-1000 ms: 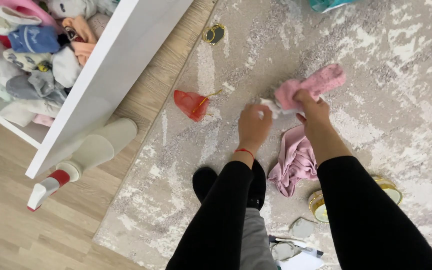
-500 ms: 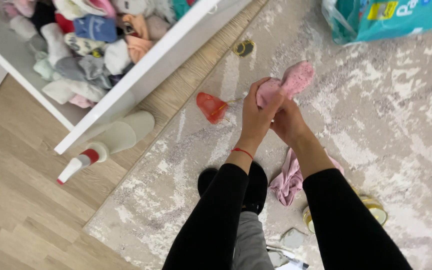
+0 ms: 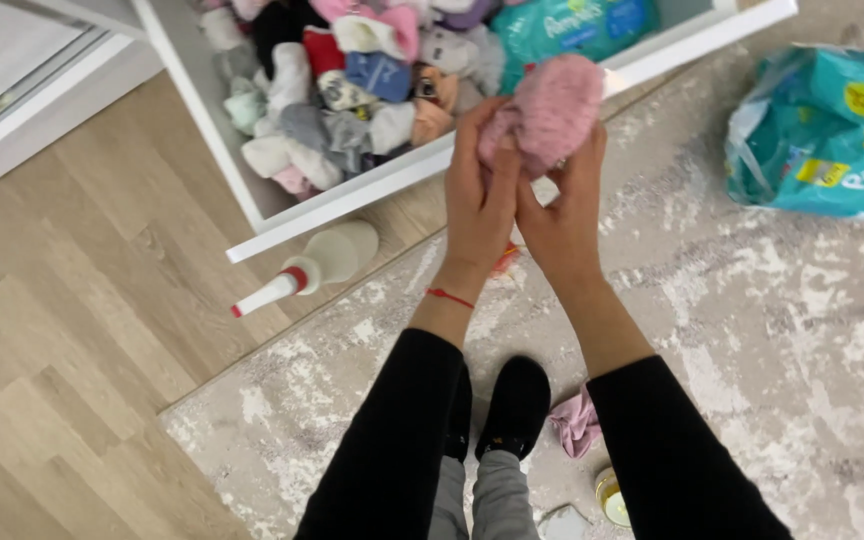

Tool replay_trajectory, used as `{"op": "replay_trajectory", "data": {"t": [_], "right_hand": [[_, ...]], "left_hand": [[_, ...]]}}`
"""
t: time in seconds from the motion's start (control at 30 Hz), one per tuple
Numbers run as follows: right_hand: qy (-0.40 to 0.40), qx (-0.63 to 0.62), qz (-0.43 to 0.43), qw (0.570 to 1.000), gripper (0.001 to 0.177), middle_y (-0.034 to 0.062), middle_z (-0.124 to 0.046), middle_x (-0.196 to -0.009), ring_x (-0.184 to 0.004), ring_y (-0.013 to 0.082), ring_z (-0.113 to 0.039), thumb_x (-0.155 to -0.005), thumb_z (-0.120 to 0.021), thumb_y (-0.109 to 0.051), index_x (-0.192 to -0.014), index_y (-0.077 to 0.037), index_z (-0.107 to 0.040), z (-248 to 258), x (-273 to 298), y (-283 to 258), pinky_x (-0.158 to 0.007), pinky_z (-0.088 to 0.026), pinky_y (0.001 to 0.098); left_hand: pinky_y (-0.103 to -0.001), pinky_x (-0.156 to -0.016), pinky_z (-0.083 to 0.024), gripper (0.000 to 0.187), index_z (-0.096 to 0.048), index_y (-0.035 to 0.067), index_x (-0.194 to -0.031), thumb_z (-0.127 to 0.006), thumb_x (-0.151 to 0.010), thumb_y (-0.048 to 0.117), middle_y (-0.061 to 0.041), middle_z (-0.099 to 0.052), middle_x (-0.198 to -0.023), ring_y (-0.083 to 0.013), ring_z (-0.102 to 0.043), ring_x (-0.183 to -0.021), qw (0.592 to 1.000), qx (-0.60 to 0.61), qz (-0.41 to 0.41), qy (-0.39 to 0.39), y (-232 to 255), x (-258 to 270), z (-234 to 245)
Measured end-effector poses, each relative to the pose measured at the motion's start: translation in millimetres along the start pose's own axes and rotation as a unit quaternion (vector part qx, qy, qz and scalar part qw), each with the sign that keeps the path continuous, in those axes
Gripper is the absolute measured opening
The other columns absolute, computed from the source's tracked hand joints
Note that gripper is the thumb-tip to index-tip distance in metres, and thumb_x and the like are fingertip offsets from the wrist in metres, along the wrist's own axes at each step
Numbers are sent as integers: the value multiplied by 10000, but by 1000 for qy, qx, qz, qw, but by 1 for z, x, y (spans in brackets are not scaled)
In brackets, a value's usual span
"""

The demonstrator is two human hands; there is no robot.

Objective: The person removes various baby items from a drawer, folds them, and places them back into the drawer in an organized manner. The items include socks, hats, and a package of diapers.

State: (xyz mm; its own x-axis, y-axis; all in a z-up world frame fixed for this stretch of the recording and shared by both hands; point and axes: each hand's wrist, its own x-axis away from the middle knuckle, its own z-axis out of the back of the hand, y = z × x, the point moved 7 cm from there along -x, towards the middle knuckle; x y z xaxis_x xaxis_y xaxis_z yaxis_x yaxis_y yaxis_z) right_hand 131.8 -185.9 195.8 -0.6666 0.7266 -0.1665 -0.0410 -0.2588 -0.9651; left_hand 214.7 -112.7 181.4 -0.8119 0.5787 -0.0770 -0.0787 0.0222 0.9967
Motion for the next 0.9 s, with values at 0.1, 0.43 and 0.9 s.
{"op": "replay_trajectory", "data": {"t": [0.1,0.43,0.9], "right_hand": [[-49,35,56,997,541,207,-356,-1478,-1263,293,-532,-936,-658,48,-1426,-55,-456,-49,-15,4,-969,-577,361],[-187,172,108,961,310,137,-232,-1606,-1458,414,-396,-1113,-548,-289,-1323,-74,-624,-175,-40,15,-1006,-508,613],[-173,393,93,898,314,116,-606,-1118,-1048,374,-544,-875,-650,-324,-1122,-148,-566,-184,-52,59,-874,-396,500]], "left_hand": [[-359,-1000,-582,445,-446,147,-1437,-384,-1117,450,-98,-583,-1410,-258,-616,-1264,998,-54,-17,22,-2,-14,48],[-483,-1043,-567,483,-340,236,-1572,-262,-1145,447,-144,-409,-1509,-319,-520,-1396,958,-271,-11,96,-39,-31,169],[-637,-1212,-306,814,-412,198,-1554,-659,-859,542,-77,-247,-1675,-343,-298,-1545,749,-662,16,-15,-85,-57,170]]}}
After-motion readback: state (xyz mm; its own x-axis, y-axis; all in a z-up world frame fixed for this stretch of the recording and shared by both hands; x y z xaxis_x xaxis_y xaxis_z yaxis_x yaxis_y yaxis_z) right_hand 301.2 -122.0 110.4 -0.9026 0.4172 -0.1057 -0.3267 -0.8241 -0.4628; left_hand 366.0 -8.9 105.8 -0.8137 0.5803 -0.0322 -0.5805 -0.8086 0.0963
